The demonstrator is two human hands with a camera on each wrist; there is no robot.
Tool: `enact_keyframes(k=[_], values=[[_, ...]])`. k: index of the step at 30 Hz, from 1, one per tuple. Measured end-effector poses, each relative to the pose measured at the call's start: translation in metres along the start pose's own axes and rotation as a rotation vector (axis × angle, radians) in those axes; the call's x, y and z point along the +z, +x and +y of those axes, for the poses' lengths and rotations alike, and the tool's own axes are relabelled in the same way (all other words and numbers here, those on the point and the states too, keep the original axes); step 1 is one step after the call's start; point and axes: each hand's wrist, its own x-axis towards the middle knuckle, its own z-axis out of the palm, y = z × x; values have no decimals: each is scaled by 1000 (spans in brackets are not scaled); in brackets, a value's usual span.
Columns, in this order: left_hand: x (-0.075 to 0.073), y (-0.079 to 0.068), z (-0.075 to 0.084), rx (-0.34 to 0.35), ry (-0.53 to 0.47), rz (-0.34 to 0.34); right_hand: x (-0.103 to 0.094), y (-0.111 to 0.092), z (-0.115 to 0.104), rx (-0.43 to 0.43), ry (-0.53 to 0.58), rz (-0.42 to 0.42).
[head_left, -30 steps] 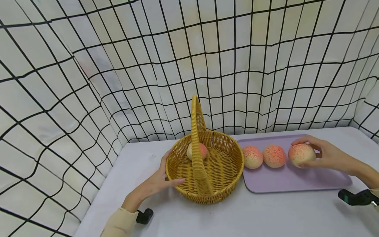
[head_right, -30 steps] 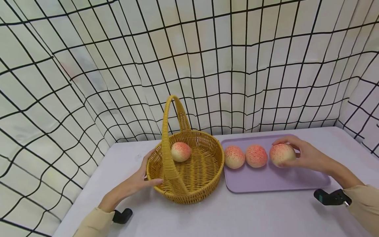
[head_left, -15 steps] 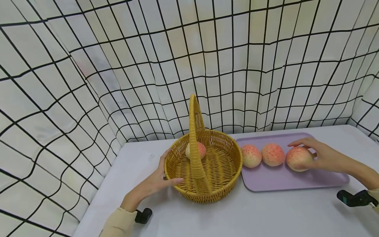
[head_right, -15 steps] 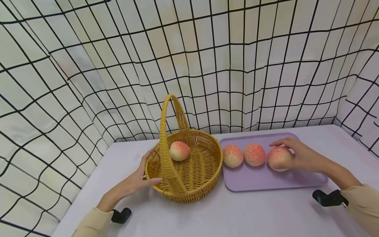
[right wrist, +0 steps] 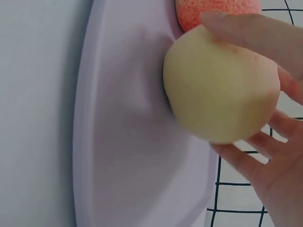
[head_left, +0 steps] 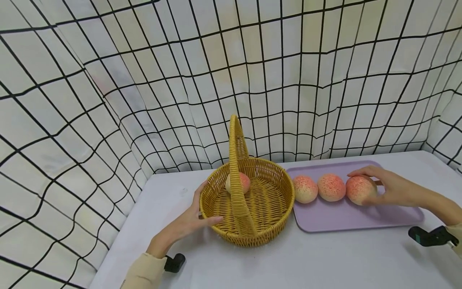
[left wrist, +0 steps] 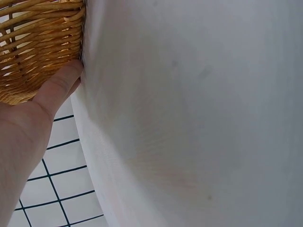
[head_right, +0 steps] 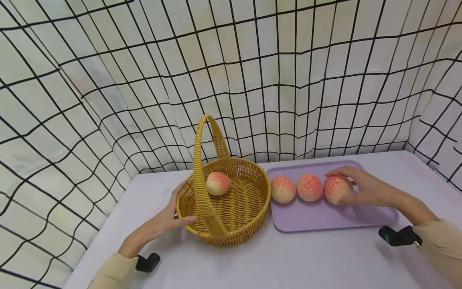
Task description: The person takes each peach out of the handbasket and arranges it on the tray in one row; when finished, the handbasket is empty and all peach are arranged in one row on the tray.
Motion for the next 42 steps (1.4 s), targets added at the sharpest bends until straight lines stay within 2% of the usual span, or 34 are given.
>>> enact_keyframes(k=[8, 22, 27, 30, 33, 40, 42], values=[[0, 1, 1, -1, 3, 4, 1, 3, 0, -20, -65, 65], [1, 2, -1, 10, -16, 0, -1, 6, 6, 25, -83, 65], [0, 1, 1, -2, -3, 1, -4, 11, -3, -25, -144, 92], [-2, -2, 2, -8, 14, 5, -3, 27, -22, -82, -172, 113], [-5, -5, 2, 0, 20, 10, 1, 54, -52, -145, -161, 117], [-4, -1, -1, 11, -8, -8, 22, 134, -126, -308, 12, 30], [-2, 1, -1, 15, -13, -14, 30, 154, -143, -323, 53, -4]])
